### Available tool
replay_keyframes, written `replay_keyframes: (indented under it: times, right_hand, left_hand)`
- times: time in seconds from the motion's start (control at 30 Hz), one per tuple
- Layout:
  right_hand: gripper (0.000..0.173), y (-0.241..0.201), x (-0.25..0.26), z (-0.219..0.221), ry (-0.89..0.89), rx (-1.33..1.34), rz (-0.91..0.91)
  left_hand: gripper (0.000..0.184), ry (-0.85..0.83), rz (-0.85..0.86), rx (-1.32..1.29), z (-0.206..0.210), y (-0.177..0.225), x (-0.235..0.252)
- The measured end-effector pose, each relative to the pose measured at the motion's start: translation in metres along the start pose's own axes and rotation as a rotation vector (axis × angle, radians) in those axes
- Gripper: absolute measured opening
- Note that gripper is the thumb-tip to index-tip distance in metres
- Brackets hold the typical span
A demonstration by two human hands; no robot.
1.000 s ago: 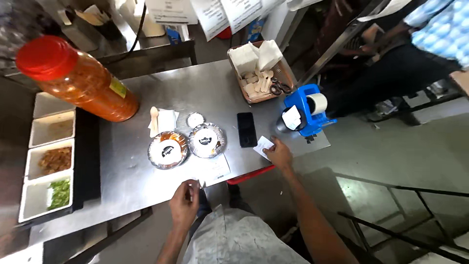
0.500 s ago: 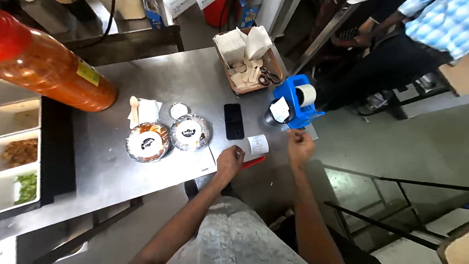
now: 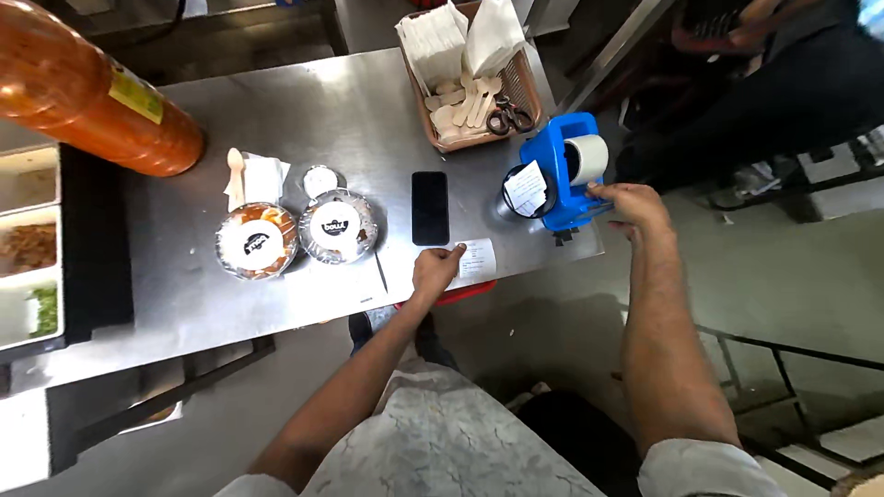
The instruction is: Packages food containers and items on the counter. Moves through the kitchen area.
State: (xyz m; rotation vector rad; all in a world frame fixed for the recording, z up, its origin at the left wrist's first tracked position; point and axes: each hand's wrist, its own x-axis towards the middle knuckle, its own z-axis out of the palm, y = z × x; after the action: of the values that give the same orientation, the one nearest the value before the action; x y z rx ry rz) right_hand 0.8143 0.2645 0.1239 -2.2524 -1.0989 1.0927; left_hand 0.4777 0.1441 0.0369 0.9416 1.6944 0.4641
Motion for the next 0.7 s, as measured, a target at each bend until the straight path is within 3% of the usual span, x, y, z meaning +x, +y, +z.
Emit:
replay_keyframes:
  times: [0.13,0.23,0.33,0.4,0.57,0.7]
  right_hand:
    - [0.038,0.000,0.005,-0.005,-0.015,0.123,0.052]
    - [0.039,-0.003,0.000,-0.007,0.004,0.209,0.069]
    - [0.021,-0.003,-0.048,-0.025,0.072,0.231,-0.124]
    - [0.015,0.022,-0.080,-0.033,0.081,0.253,-0.166]
    - [0.028,0.085,-0.070,0.012,-0.108,0.614,0.246]
    - [0.017,0.079,-0.109,0.052,-0.275,0.887,0.312]
  left_hand:
    - [0.053,0.011,-0.021,-0.032,0.006,0.005,0.005]
    - [0.042,0.001,0.010,-0.012,0.009,0.003,0.009]
    - [0.033,0.029,0.109,-0.020,0.013,0.002,0.001]
    - [0.030,0.043,0.233,-0.023,0.016,0.005,-0.011]
    - [0.023,-0.064,0.485,-0.007,0.033,0.027,-0.031]
    - [0.020,-0.102,0.624,-0.043,0.030,0.030,-0.035]
